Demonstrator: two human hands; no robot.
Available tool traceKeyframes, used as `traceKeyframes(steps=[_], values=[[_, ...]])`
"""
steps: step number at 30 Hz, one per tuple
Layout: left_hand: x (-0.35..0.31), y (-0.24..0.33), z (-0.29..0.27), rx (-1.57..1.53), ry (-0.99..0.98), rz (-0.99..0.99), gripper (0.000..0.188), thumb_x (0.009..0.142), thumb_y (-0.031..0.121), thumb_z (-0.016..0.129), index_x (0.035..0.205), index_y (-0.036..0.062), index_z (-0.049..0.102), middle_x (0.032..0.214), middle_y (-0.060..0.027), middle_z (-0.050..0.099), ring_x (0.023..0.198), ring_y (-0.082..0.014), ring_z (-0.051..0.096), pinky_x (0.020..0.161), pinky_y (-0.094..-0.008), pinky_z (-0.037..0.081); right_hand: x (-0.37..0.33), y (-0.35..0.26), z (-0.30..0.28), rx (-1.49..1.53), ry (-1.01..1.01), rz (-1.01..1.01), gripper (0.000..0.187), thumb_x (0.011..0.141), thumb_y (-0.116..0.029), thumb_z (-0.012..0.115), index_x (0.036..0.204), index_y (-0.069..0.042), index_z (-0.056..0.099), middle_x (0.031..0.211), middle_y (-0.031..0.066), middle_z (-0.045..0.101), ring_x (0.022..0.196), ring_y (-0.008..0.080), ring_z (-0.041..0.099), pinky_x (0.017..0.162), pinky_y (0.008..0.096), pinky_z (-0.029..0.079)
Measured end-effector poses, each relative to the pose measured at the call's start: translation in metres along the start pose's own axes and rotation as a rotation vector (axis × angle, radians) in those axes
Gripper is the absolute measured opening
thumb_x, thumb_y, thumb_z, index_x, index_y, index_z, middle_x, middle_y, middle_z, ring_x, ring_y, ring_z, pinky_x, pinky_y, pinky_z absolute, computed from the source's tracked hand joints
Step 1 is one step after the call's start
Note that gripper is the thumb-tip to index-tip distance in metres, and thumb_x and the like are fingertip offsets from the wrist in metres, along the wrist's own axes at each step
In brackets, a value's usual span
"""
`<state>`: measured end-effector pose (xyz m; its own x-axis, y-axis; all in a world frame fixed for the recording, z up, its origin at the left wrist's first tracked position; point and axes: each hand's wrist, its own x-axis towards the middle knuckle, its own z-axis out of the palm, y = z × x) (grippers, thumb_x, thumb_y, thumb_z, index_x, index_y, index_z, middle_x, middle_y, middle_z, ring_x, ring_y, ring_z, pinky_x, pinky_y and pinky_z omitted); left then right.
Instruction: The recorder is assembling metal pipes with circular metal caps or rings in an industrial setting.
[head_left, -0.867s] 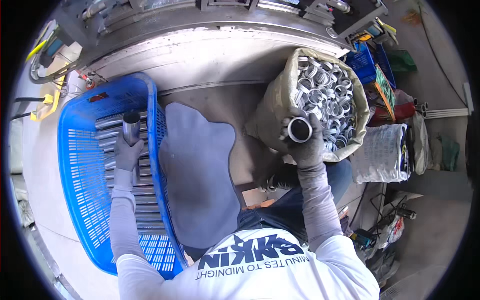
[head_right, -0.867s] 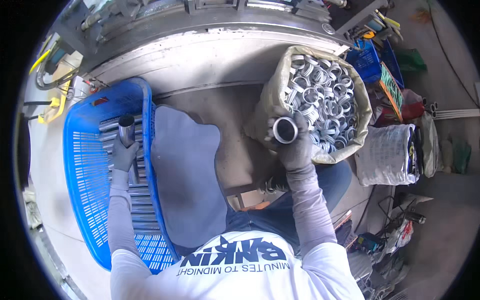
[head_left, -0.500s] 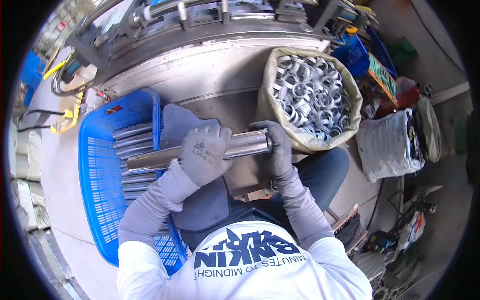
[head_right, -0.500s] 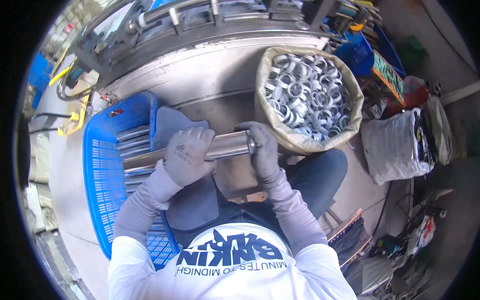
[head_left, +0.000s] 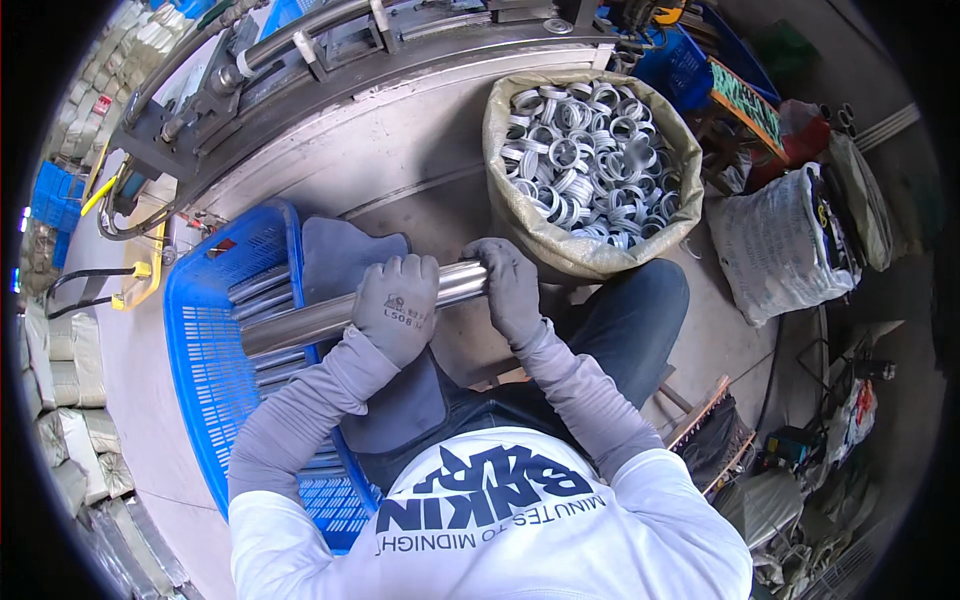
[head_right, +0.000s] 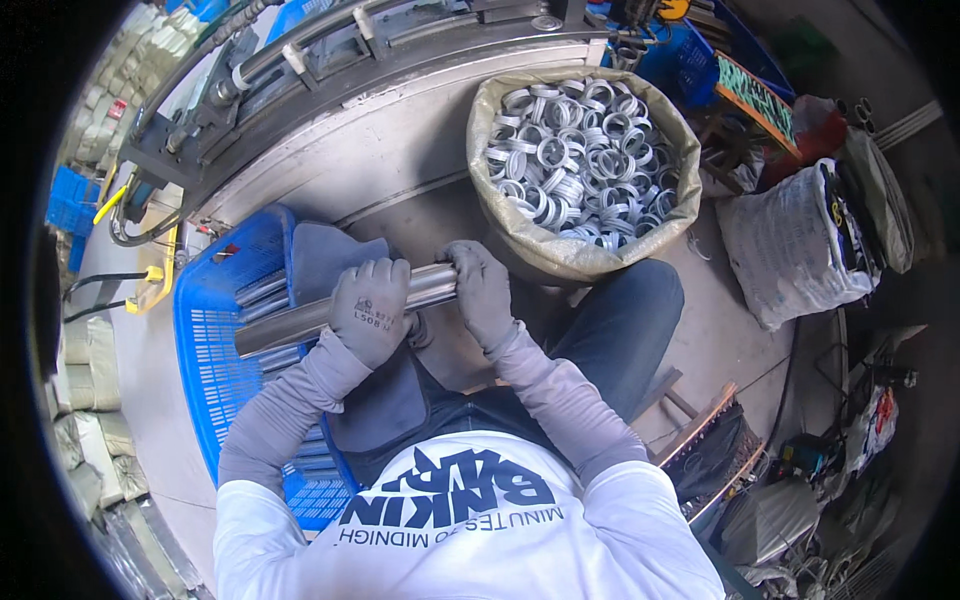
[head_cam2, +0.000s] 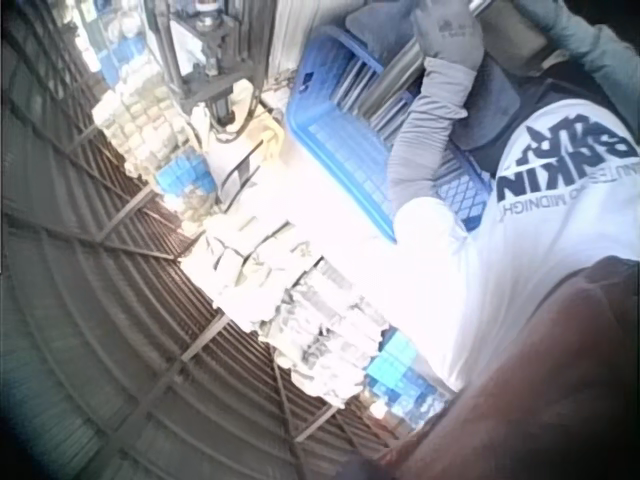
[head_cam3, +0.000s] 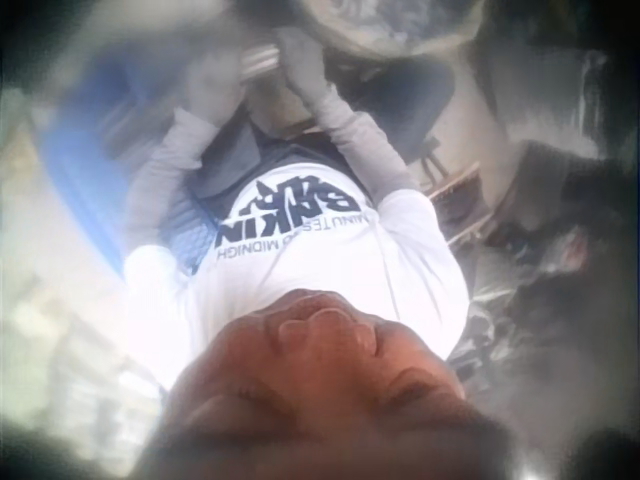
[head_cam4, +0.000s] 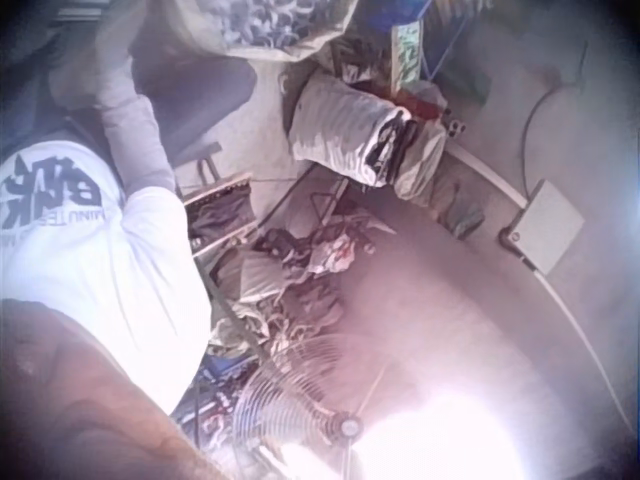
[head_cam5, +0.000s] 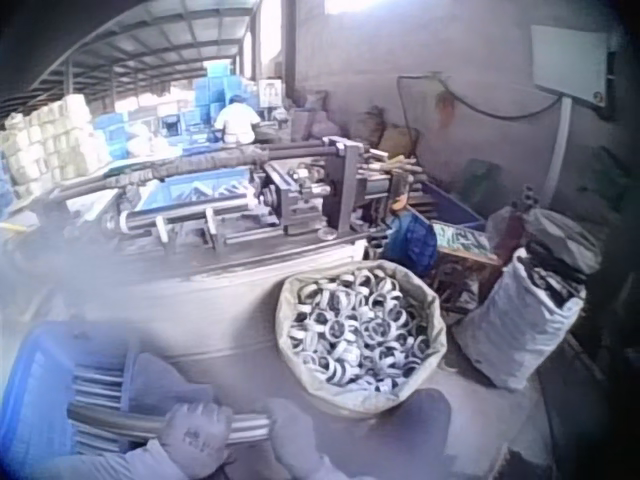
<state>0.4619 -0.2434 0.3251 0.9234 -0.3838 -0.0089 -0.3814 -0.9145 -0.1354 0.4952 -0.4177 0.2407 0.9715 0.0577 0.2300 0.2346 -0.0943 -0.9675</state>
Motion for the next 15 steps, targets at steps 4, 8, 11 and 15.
traceKeyframes(steps=[4,8,11,15], values=[[0.000,0.001,0.005,0.059,-0.029,-0.011,0.037,0.075,0.028,0.081,0.100,0.0128,0.058,0.095,-0.0055,0.066,0.090,-0.0215,0.068,0.078,-0.0383,0.051,-0.001,-0.003,0.006,0.100,0.019,0.246,0.034,0.106,-0.019,0.046,0.099,0.002,0.073,0.096,0.0110,0.070,0.087,0.0194,0.067,0.083,0.0327,0.053],[-0.001,0.003,0.000,-0.017,0.108,0.068,0.060,0.069,0.029,0.088,0.117,0.0071,0.060,0.099,-0.0098,0.065,0.096,-0.0254,0.066,0.087,-0.0423,0.051,-0.001,0.014,0.005,0.325,0.001,0.409,0.028,0.103,-0.018,0.050,0.106,0.000,0.071,0.096,0.0118,0.072,0.087,0.0205,0.068,0.082,0.0330,0.055],[-0.023,0.013,-0.015,-0.261,0.398,0.235,0.061,0.075,0.023,0.085,0.127,0.0043,0.062,0.107,-0.0126,0.067,0.097,-0.0235,0.067,0.091,-0.0401,0.053,0.002,0.030,-0.015,-0.007,0.006,-0.157,0.021,0.096,-0.010,0.058,0.111,0.000,0.070,0.099,0.0126,0.074,0.089,0.0222,0.070,0.083,0.0328,0.056],[-0.077,0.014,0.020,-1.458,0.199,-0.294,0.057,0.085,0.022,0.085,0.133,0.0019,0.061,0.124,-0.0101,0.066,0.112,-0.0167,0.063,0.095,-0.0311,0.052,0.019,-0.001,-0.039,-0.403,-0.022,-0.224,0.029,0.088,-0.001,0.066,0.117,0.000,0.068,0.103,0.0133,0.075,0.094,0.0245,0.072,0.086,0.0341,0.056]])
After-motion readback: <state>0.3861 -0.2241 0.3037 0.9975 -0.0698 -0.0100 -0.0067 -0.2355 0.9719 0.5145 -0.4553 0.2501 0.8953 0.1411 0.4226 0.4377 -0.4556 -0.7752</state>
